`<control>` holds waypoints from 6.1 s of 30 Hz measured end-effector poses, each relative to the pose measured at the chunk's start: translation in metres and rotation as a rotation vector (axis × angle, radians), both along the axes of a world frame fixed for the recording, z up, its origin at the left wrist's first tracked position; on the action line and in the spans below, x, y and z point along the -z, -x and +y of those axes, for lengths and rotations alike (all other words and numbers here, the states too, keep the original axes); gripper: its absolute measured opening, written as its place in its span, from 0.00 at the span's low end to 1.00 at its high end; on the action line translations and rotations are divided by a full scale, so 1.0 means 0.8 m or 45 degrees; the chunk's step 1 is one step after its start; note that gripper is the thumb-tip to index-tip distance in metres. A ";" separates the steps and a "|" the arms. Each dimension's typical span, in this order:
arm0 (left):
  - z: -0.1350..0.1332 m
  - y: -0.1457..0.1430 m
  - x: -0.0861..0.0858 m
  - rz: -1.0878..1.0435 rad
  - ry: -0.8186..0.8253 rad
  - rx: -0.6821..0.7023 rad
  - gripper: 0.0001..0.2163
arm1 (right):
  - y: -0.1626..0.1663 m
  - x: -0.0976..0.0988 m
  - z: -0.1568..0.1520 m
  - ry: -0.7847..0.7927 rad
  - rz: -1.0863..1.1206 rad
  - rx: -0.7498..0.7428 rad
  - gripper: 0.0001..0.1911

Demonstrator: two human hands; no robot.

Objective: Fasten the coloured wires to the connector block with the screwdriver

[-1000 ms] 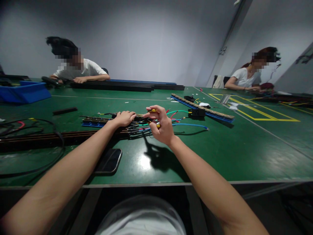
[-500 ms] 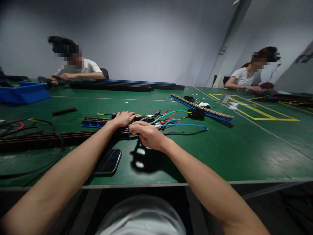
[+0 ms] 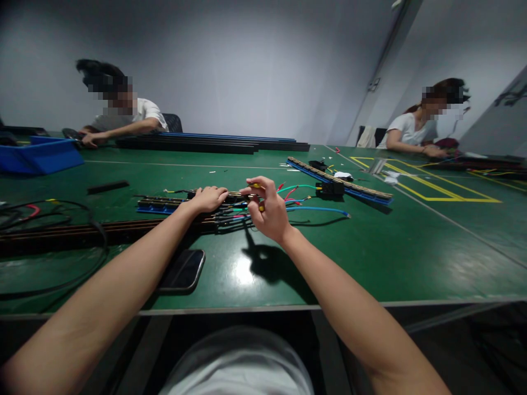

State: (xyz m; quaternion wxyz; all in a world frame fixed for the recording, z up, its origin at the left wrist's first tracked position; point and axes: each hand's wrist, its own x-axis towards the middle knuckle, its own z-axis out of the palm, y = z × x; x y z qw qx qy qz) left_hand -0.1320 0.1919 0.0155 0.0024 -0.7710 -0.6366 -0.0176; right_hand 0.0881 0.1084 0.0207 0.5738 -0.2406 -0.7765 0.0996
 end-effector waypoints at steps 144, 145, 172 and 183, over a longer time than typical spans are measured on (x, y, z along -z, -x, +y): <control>0.001 0.001 -0.001 -0.001 0.014 -0.006 0.24 | -0.048 -0.003 0.042 -0.186 -0.390 0.216 0.33; 0.001 0.001 -0.001 -0.003 0.014 -0.004 0.24 | -0.048 -0.006 0.039 -0.131 -0.334 0.242 0.33; 0.003 0.003 0.004 -0.009 0.000 0.006 0.24 | -0.042 -0.033 0.033 0.215 0.472 0.054 0.16; -0.001 0.001 0.002 0.002 -0.001 -0.004 0.24 | -0.038 -0.034 0.038 0.507 0.762 -0.056 0.16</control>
